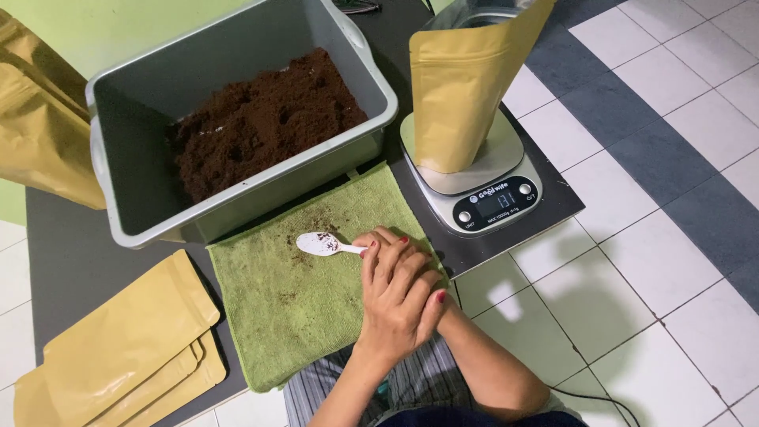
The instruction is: Filling paper bags with ground coffee using a spoon, weighing them on a scale, and folding the tops to close them.
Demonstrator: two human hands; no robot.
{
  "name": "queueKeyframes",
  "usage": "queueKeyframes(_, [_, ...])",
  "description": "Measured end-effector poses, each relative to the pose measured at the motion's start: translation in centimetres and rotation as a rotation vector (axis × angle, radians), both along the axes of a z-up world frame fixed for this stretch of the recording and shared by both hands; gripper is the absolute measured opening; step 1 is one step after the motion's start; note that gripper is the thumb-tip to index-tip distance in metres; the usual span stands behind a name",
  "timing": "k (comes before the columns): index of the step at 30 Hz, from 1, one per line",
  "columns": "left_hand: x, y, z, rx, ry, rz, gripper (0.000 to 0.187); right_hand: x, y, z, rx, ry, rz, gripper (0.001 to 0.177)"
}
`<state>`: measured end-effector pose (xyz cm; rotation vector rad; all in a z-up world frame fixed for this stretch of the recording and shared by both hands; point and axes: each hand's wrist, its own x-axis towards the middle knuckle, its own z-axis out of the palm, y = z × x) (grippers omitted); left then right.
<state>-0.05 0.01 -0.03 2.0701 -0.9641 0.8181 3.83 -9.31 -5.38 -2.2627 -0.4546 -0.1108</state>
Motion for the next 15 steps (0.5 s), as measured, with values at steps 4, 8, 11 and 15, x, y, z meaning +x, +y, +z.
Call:
queueKeyframes(4, [0.1,-0.1,-0.2,0.007,-0.010,0.006,0.029,-0.1,0.4,0.7,-0.051,-0.025,-0.036,0.020])
queueKeyframes(8, [0.1,-0.4,0.0,0.013,-0.004,0.014,0.030,-0.5,0.1,2.0,-0.025,0.001,-0.033,0.019])
queueKeyframes(11, [0.1,-0.5,-0.2,0.029,0.007,0.025,0.030,-0.6,-0.1,1.7,0.035,-0.033,0.001,0.018])
queueKeyframes(15, [0.1,-0.6,-0.2,0.035,0.022,0.030,0.030,-0.2,-0.6,1.0,0.041,-0.011,0.027,0.019])
